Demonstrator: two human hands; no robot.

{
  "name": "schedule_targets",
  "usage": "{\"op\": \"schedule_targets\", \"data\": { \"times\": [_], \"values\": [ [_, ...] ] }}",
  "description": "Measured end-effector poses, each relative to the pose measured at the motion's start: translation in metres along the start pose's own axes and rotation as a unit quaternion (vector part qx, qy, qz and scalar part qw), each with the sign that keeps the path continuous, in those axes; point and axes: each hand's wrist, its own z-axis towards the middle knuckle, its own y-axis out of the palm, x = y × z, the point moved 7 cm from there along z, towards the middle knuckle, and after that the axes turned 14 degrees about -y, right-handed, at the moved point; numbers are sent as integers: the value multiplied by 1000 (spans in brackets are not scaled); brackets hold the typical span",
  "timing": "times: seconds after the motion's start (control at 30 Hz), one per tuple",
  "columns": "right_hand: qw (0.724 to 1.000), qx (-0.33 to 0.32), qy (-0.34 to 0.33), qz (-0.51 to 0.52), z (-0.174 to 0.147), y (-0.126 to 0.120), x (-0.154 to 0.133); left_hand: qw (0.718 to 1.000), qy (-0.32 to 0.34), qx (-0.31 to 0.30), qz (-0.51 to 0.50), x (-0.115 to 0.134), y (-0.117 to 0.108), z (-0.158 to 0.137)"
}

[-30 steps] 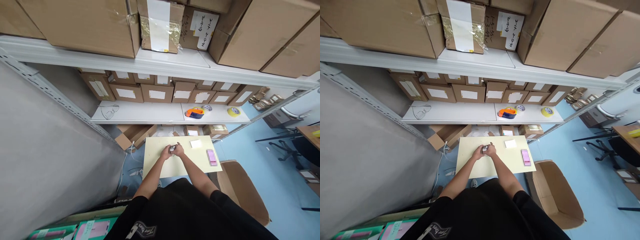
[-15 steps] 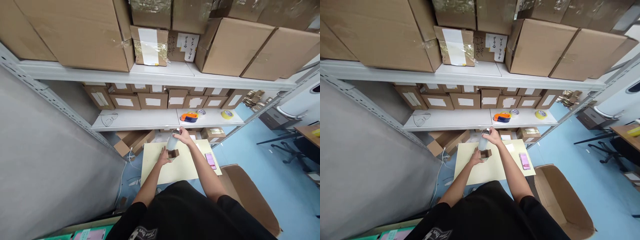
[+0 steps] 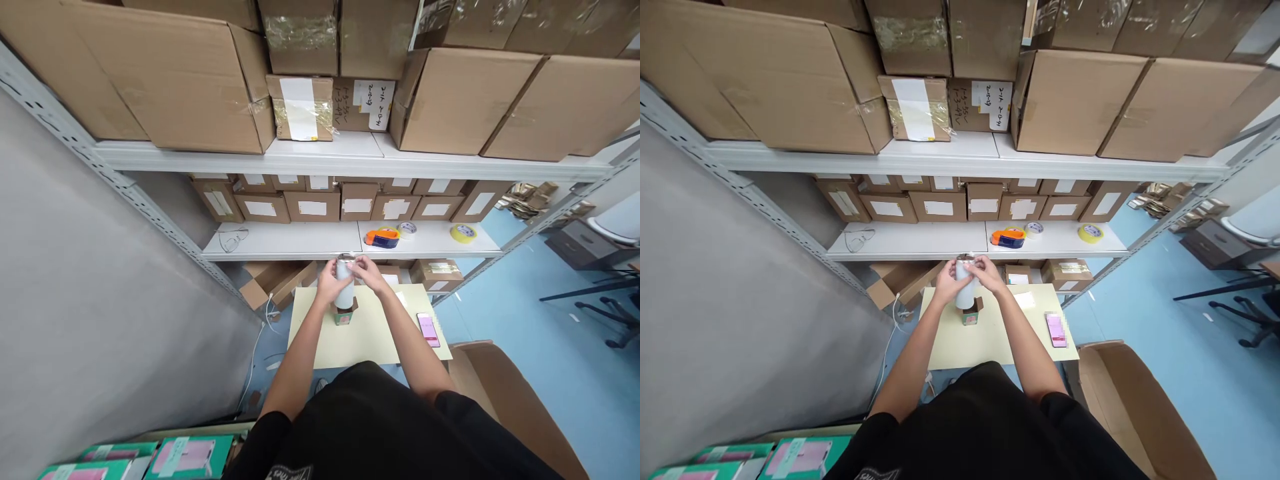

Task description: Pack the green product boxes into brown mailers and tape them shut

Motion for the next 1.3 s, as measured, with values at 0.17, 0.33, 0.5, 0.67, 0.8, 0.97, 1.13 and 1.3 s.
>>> {"op": "schedule_targets", "data": {
  "times": [0.17,0.33,0.5,0.67,0.8,0.97,1.13,1.3],
  "values": [
    [970,-150,25,190,-34,21,12,989,-2,-92,-118,8,-3,7],
    [982,-33,12,185,-41,16,18,987,-16,-129,-98,16,4,13],
    [974,-80,14,209,-47,18,13,982,-41,-146,-116,16,11,22],
    [979,-24,13,201,-48,10,18,985,-40,-132,-101,19,13,31],
    [974,-47,20,219,-49,13,20,983,-52,-126,-125,21,14,35],
    [985,11,6,169,-48,1,20,978,-63,-139,-145,24,19,37],
    [983,-11,4,183,-48,5,21,975,-88,-148,-139,23,23,38],
    [989,39,-13,140,-47,-3,25,980,-60,-149,-120,27,25,41]
  ]
}}
